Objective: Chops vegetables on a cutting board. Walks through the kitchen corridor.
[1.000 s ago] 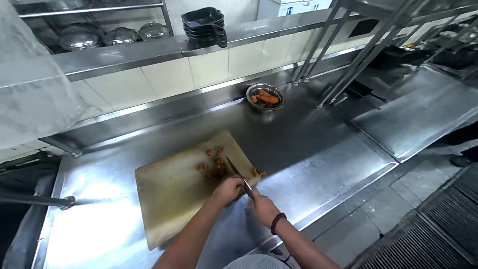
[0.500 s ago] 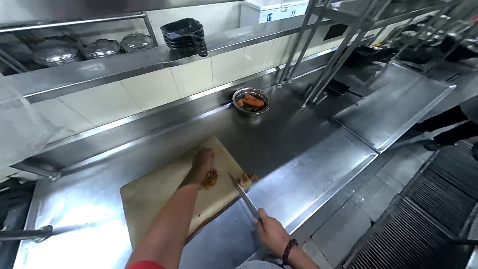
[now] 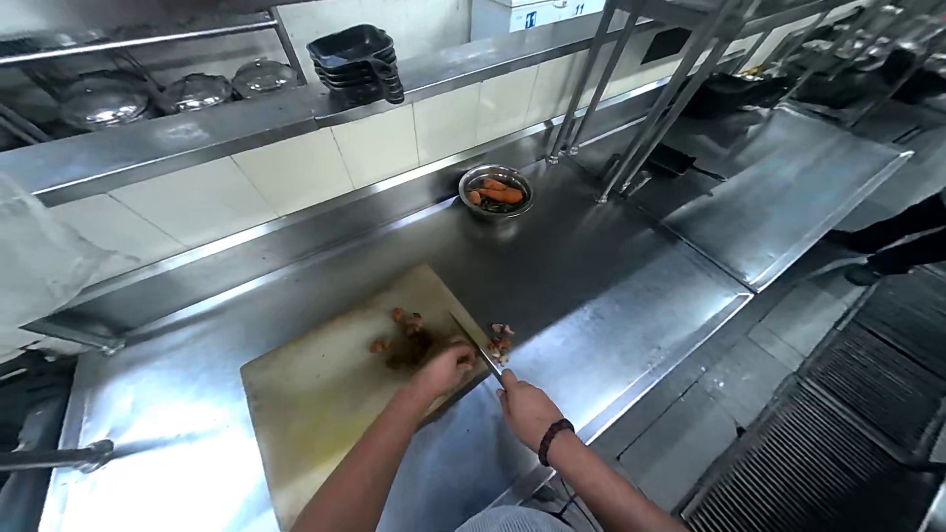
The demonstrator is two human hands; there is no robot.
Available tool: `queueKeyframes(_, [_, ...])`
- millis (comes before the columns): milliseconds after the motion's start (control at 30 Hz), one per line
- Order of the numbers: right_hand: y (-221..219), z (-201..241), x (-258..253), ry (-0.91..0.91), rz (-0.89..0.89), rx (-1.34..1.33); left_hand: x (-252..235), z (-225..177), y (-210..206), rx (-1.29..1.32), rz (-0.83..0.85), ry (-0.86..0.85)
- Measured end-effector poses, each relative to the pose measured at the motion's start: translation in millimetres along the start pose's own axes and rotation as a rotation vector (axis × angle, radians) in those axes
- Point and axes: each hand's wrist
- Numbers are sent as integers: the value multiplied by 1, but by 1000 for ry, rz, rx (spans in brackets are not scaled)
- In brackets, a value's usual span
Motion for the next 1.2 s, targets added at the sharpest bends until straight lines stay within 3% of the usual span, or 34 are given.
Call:
queueKeyframes(233, [57, 23, 37, -35, 162, 127, 2, -9, -1, -109, -10, 25])
queueKeyframes(400, [-15, 12, -8, 7, -1, 13, 6, -4, -6, -15, -25, 42])
queueKeyframes(600, [47, 29, 28, 6, 151, 81, 10, 3, -8, -2, -64, 54])
queueKeyframes(767, [-19, 23, -11, 23, -6, 2, 13, 6, -11, 14, -65, 44])
queueKeyframes(967, [42, 33, 24, 21, 166, 65, 18, 5, -7, 11, -75, 69])
queueKeyframes(1100, [-26, 23, -5, 28, 15, -34, 19, 9, -11, -11, -91, -3])
queueKeyframes(1200, [-27, 17, -19, 76, 20, -88, 19, 7, -9, -64, -99, -38])
Point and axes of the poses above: each hand's wrist, its own x-axis away from the middle knuckle, its own y-axis out of the back of the hand, z = x × y, and after that the axes turned 13 degrees about -z, right-handed
